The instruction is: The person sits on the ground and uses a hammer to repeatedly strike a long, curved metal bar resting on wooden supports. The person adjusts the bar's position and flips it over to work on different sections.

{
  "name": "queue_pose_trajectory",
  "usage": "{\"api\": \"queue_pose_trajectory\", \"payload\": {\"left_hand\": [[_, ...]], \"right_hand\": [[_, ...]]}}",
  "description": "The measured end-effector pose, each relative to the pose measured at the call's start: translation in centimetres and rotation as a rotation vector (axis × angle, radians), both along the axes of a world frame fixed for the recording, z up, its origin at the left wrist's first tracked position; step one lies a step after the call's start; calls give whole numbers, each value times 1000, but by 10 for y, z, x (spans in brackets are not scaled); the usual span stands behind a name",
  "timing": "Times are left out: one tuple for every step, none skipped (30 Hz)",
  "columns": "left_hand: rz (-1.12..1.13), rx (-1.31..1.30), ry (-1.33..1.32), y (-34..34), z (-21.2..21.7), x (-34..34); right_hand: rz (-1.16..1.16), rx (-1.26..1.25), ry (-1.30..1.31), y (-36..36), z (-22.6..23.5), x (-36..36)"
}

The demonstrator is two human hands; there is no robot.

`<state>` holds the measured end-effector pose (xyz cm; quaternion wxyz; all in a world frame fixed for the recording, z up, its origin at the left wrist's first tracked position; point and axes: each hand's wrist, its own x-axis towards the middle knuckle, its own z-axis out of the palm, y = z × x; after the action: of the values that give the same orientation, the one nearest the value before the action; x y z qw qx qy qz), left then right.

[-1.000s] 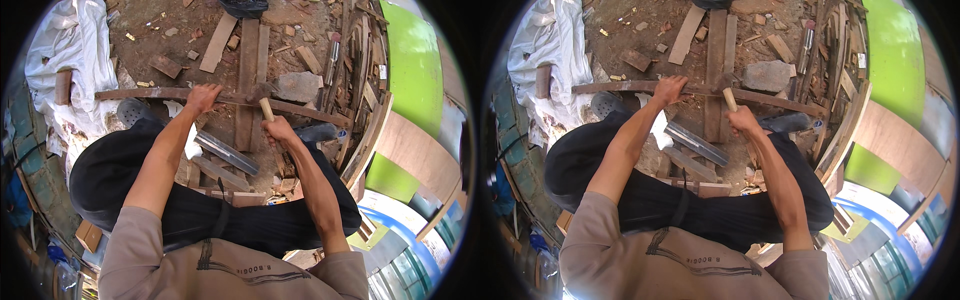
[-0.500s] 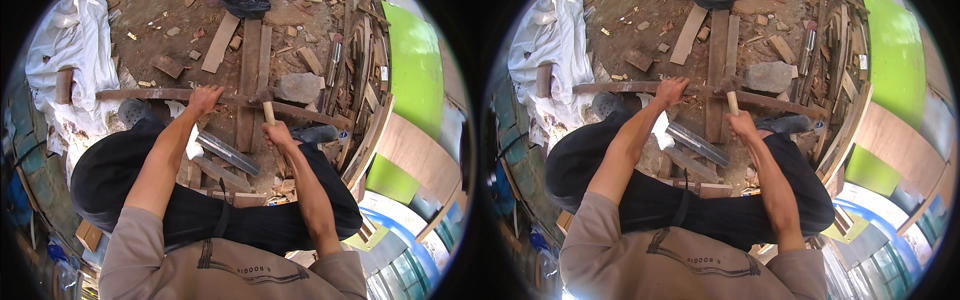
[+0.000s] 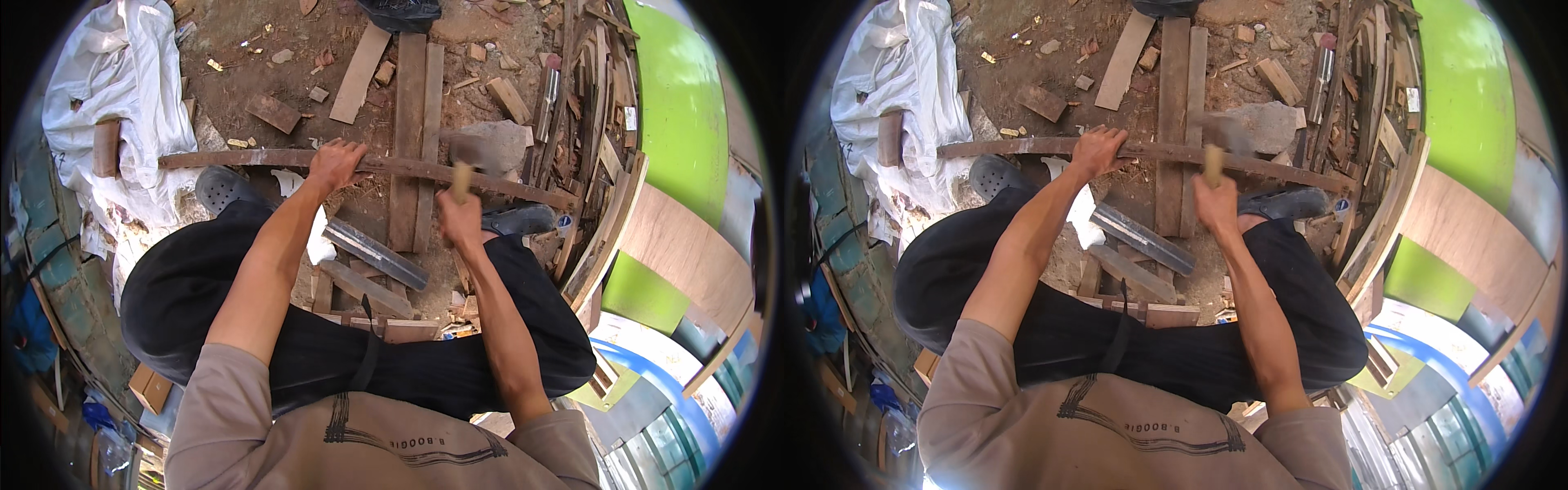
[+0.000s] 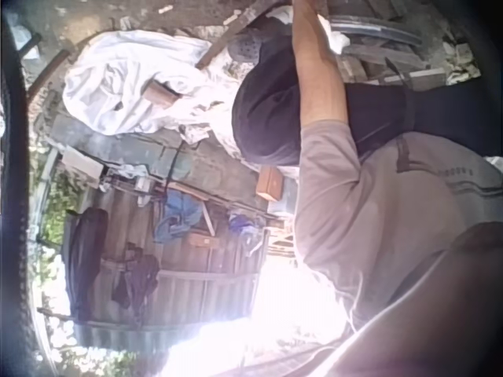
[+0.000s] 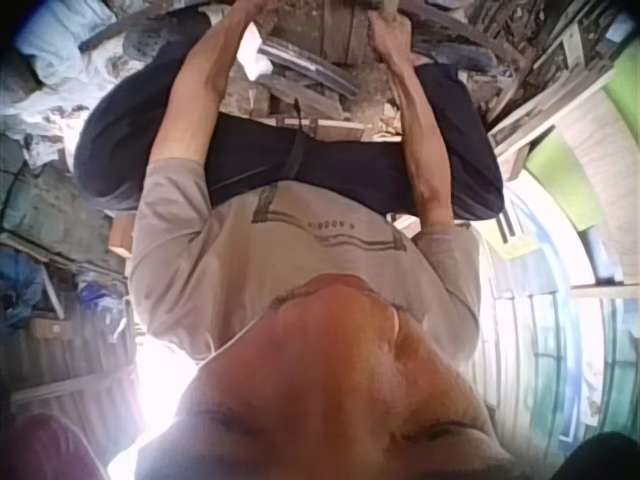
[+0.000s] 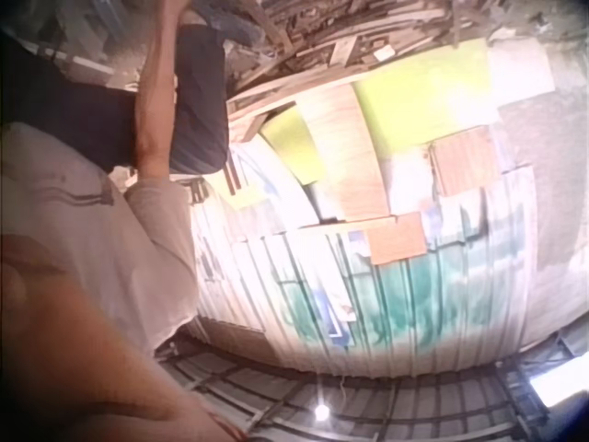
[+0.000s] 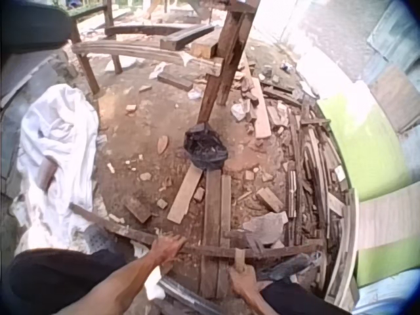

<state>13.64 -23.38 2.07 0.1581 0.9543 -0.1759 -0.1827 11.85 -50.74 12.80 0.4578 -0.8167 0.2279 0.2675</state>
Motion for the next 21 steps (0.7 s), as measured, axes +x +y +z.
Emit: {"api": "queue_pose_trajectory", "payload": {"left_hand": [[7,-12,-21,2,-3,-5],[10,-25,-48,4,-4,-6],[11,-40,-75,6,-6,-7],[17,-33,-92,7,-7,-2],[26,-30,-87,6,-8,-10],[31,-26,-95,6,-9,-10],[35,-44,-106,6,-10,-9],[42,-57,-118,7,-9,-10],[51,-68,-129,9,-8,-11],[51,-65,-110,8,-8,-10],[53,-61,-90,8,-8,-10],[57,-55,-70,9,-8,-10],[36,-32,-43,7,-5,-6],[14,-10,-15,5,1,-3],[-8,17,12,3,4,-1],[-10,5,-52,3,2,-2],[-14,-7,-116,4,-3,-2],[-18,-21,-181,2,-6,-4],[-19,-1,-174,7,-8,1],[-12,16,-151,7,-9,-5],[-5,32,-127,9,-10,-9]], "right_hand": [[64,-7,106,2,3,1],[124,-15,206,8,15,7],[183,-24,306,14,30,14],[123,28,245,18,45,26],[66,79,207,19,65,31],[4,129,155,19,82,41],[-31,221,45,16,96,50],[-63,318,-66,14,109,56],[-82,410,-173,16,119,61],[-107,492,-281,17,128,65],[-130,575,-388,18,132,67],[-189,599,-381,24,123,61],[-250,619,-382,31,103,47],[-312,637,-383,31,80,33],[-187,402,-88,18,43,11],[-57,158,212,20,35,-2],[-44,132,307,12,31,-3],[-33,105,402,0,28,-1],[-17,91,479,4,34,13],[-39,109,395,3,47,19],[-62,127,311,1,64,24]]}}
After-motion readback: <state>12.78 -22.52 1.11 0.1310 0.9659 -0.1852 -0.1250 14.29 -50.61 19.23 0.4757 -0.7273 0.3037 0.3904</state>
